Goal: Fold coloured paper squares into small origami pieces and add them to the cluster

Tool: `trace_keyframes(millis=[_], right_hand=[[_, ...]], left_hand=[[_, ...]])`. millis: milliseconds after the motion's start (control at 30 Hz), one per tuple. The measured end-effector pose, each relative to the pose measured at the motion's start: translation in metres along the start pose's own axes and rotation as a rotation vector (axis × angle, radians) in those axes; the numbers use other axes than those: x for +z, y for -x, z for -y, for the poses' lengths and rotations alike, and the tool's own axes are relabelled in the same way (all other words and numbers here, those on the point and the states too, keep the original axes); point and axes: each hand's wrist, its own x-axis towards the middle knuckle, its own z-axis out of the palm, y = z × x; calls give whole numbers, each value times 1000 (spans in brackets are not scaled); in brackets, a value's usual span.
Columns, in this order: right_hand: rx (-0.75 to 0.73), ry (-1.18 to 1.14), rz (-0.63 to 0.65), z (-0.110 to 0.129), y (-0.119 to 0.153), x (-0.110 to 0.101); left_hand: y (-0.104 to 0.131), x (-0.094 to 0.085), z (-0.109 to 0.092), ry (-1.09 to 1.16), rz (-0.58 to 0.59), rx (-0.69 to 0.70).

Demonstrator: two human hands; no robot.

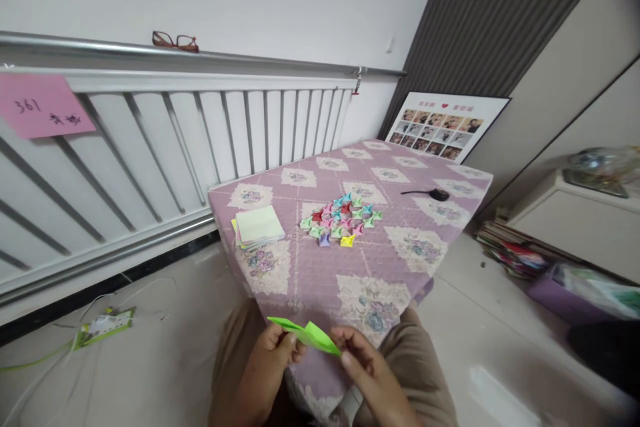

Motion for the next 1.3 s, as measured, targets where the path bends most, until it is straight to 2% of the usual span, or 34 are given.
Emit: trace_keyframes(millis=[100, 200, 367, 500, 700, 933, 1100, 1300], right_hand=[[60, 5, -99, 2, -3, -10], [41, 3, -26, 5, -3, -8], [24, 90, 59, 10, 6, -2], [28, 128, 63, 11, 10, -4], [64, 55, 111, 14, 15, -8], [36, 97, 89, 17, 14, -9], [23, 107, 139, 16, 13, -7], [-47, 217, 132, 26, 12, -7]], left_hand=[[-1, -8, 7, -80, -27, 35], [3, -9, 9, -117, -9, 70], [12, -5, 3, -240, 29, 106], [19, 1, -5, -276, 40, 112], [25, 8, -13, -376, 46, 112], [26, 11, -7, -388, 115, 164], [26, 8, -4, -431, 144, 173], [26, 6, -4, -439, 160, 166]])
